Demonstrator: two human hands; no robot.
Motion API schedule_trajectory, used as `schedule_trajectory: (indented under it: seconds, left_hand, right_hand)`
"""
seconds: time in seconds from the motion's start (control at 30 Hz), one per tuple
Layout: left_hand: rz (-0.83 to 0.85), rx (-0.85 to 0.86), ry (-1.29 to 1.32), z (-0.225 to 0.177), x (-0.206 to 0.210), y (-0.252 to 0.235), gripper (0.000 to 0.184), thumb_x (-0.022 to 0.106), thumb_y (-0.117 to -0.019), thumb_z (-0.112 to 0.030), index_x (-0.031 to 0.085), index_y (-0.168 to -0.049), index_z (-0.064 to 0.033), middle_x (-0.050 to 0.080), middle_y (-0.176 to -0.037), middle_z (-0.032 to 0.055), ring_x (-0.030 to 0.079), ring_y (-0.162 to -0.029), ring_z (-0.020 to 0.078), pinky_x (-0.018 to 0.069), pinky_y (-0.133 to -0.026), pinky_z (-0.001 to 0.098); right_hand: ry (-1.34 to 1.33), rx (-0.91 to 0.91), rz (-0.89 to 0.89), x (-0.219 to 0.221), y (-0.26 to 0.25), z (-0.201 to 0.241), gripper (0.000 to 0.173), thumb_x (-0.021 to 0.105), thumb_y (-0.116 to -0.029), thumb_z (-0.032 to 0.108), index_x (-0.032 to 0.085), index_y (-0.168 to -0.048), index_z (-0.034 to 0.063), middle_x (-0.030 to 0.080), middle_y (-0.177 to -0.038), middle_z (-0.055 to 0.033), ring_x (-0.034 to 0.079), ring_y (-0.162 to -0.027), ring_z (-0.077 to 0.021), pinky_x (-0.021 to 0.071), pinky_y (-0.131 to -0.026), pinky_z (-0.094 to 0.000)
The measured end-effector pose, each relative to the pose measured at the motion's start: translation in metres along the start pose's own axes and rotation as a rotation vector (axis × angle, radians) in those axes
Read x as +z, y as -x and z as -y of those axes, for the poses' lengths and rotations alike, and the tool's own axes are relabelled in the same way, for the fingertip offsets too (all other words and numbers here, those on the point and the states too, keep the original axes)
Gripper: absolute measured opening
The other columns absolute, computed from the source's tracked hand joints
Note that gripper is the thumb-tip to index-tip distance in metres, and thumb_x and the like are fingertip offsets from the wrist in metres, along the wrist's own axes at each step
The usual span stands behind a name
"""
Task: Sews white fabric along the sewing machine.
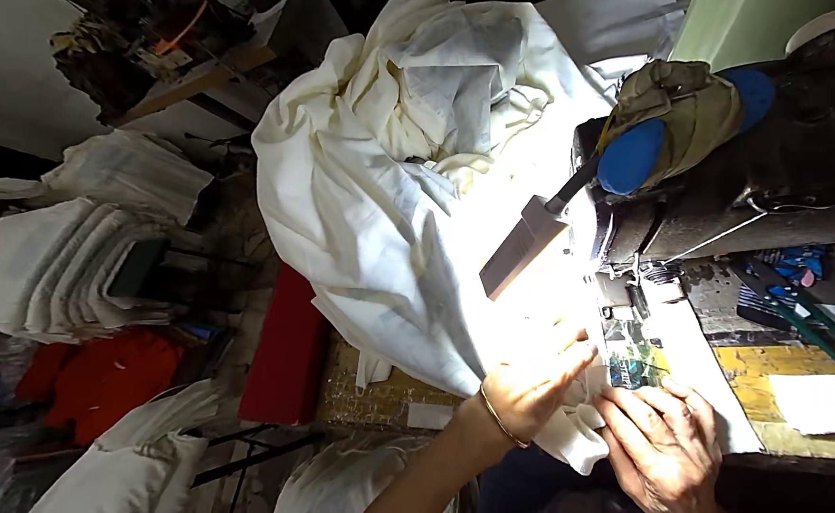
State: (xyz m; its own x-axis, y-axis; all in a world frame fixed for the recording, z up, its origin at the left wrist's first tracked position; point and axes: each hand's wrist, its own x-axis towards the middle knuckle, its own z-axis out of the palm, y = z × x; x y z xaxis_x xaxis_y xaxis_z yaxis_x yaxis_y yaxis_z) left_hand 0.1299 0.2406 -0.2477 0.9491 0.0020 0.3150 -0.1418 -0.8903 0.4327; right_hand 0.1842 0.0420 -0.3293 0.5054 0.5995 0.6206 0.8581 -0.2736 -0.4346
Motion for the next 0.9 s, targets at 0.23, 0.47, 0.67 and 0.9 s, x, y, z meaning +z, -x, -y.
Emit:
schedule_trajectory:
  seconds: [0.23,0.47,0.67,0.9]
  left_hand:
    - [0.055,-0.062,0.019,-0.002,0.024,0.015,0.025,0.058,-0.0931,-0.002,0.078,-0.107,-0.0094,0.075,-0.11,0.0042,0.065,-0.11,0.0249,0.0507,-0.091,0.0416]
    - [-0.096,-0.089,0.067,-0.009,0.03,0.019,0.024,0.056,-0.0962,-0.002,0.075,-0.112,-0.0036,0.075,-0.112,0.0085,0.068,-0.108,0.0196,0.051,-0.099,0.0305]
    - [-0.061,-0.121,0.11,-0.011,0.033,0.023,0.023,0.057,-0.0941,0.001,0.076,-0.105,-0.0038,0.075,-0.109,0.0083,0.068,-0.107,0.0215,0.0529,-0.097,0.0301]
    - [0.028,-0.058,0.033,-0.013,0.031,0.027,0.028,0.054,-0.0946,0.0,0.075,-0.112,-0.0077,0.073,-0.118,0.0103,0.067,-0.115,0.0269,0.054,-0.097,0.0369]
  right_hand:
    - [0.018,0.004,-0.003,0.001,0.0,0.001,0.027,0.048,-0.1002,0.027,0.074,-0.099,0.0194,0.074,-0.106,0.0002,0.061,-0.105,-0.0195,0.033,-0.106,-0.0396]
    - [0.004,0.003,0.043,-0.004,-0.001,0.002,0.025,0.048,-0.1006,0.025,0.072,-0.097,0.0189,0.073,-0.105,0.0007,0.06,-0.106,-0.0195,0.0323,-0.108,-0.0394]
    - [-0.012,-0.01,0.03,-0.003,0.0,0.0,0.025,0.048,-0.1003,0.024,0.072,-0.096,0.0184,0.073,-0.102,0.0006,0.06,-0.106,-0.0188,0.0314,-0.109,-0.0393]
    - [-0.032,-0.023,0.043,-0.005,-0.001,-0.001,0.025,0.048,-0.1004,0.026,0.07,-0.094,0.0185,0.072,-0.101,0.0007,0.06,-0.106,-0.0183,0.0308,-0.109,-0.0392]
